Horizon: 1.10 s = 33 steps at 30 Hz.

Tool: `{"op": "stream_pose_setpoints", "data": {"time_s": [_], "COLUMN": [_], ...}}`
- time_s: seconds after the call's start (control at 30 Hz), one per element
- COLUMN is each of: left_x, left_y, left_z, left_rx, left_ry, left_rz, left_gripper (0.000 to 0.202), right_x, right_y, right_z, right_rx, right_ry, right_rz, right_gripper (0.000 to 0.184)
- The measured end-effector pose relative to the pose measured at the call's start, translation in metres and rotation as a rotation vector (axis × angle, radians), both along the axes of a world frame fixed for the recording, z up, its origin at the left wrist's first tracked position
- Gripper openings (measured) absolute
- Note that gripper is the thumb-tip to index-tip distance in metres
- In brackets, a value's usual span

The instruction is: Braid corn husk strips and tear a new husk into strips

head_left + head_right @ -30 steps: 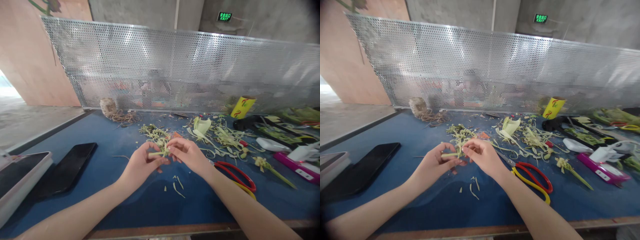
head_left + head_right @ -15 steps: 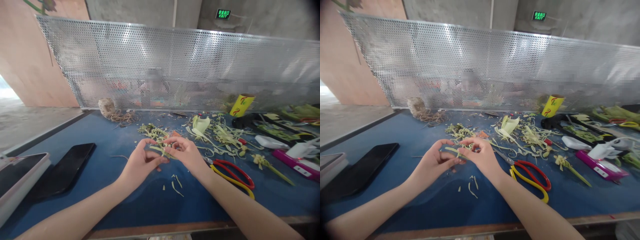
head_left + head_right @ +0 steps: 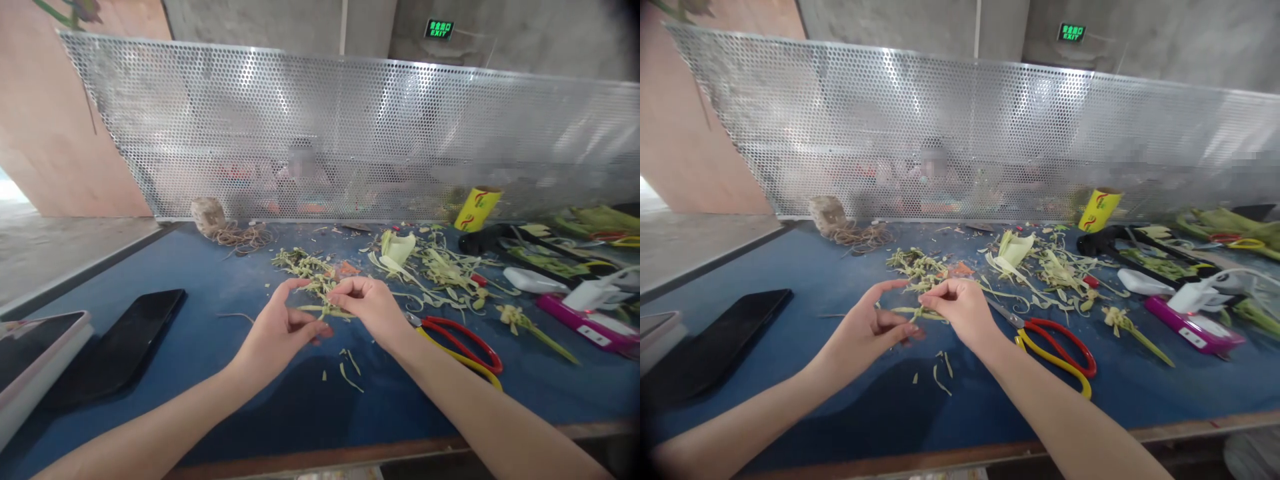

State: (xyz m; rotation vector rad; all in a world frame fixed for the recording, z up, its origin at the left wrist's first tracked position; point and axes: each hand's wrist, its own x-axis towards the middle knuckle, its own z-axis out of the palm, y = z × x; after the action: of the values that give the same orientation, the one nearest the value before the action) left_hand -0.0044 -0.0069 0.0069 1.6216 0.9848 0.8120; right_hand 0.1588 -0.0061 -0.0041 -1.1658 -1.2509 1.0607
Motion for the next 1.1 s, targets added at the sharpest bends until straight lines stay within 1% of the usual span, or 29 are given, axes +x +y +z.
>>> {"op": "stream_pose_setpoints", "data": {"time_s": [0.2,0.37,0.43,0.53,0.6,0.67,0.7,0.8,0.83,0.87,0.93,1.03,1.1], "left_x": [0.0,0.001,0.0,-0.002,-0.005,-0.007,-0.009,-0.012,-0.012,-0.013,-0.012,-0.011,-0.011], "left_y": [0.001,-0.001,-0.001,0.004,0.008,0.012,0.014,0.016,0.016,0.016,0.016,0.014,0.014], "left_z": [-0.005,-0.008,-0.009,-0.01,-0.009,-0.008,-0.007,-0.006,-0.006,-0.006,-0.006,-0.006,-0.006], "left_rx": [-0.002,-0.027,-0.031,-0.044,0.011,0.102,0.146,0.256,0.279,0.286,0.252,0.193,0.217], "left_ry": [-0.042,-0.102,-0.103,-0.094,-0.055,0.018,0.056,0.155,0.178,0.187,0.16,0.112,0.13], "left_rz": [-0.029,-0.025,-0.025,-0.032,-0.023,0.002,0.02,0.063,0.071,0.077,0.078,0.067,0.06], "left_gripper": [0.053,0.054,0.051,0.038,0.026,0.018,0.018,0.02,0.02,0.02,0.019,0.017,0.016], "right_x": [0.0,0.002,0.002,0.003,0.004,0.006,0.007,0.009,0.01,0.01,0.011,0.01,0.011], "right_y": [0.002,0.004,0.003,0.002,0.001,0.001,0.001,0.0,-0.001,-0.001,-0.002,-0.003,-0.002], "right_z": [-0.007,-0.006,-0.003,0.002,0.003,0.004,0.004,0.003,0.003,0.004,0.004,0.003,0.003], "right_rx": [0.033,0.044,0.045,0.058,0.073,0.097,0.106,0.09,0.072,0.052,0.017,-0.026,-0.032], "right_ry": [-0.027,-0.026,-0.024,-0.019,-0.015,0.003,0.008,-0.01,-0.028,-0.049,-0.089,-0.142,-0.159], "right_rz": [-0.082,-0.09,-0.046,0.059,0.12,0.179,0.21,0.289,0.309,0.326,0.363,0.403,0.417], "right_gripper": [0.018,0.019,0.02,0.02,0.021,0.019,0.02,0.034,0.035,0.034,0.03,0.03,0.029]}}
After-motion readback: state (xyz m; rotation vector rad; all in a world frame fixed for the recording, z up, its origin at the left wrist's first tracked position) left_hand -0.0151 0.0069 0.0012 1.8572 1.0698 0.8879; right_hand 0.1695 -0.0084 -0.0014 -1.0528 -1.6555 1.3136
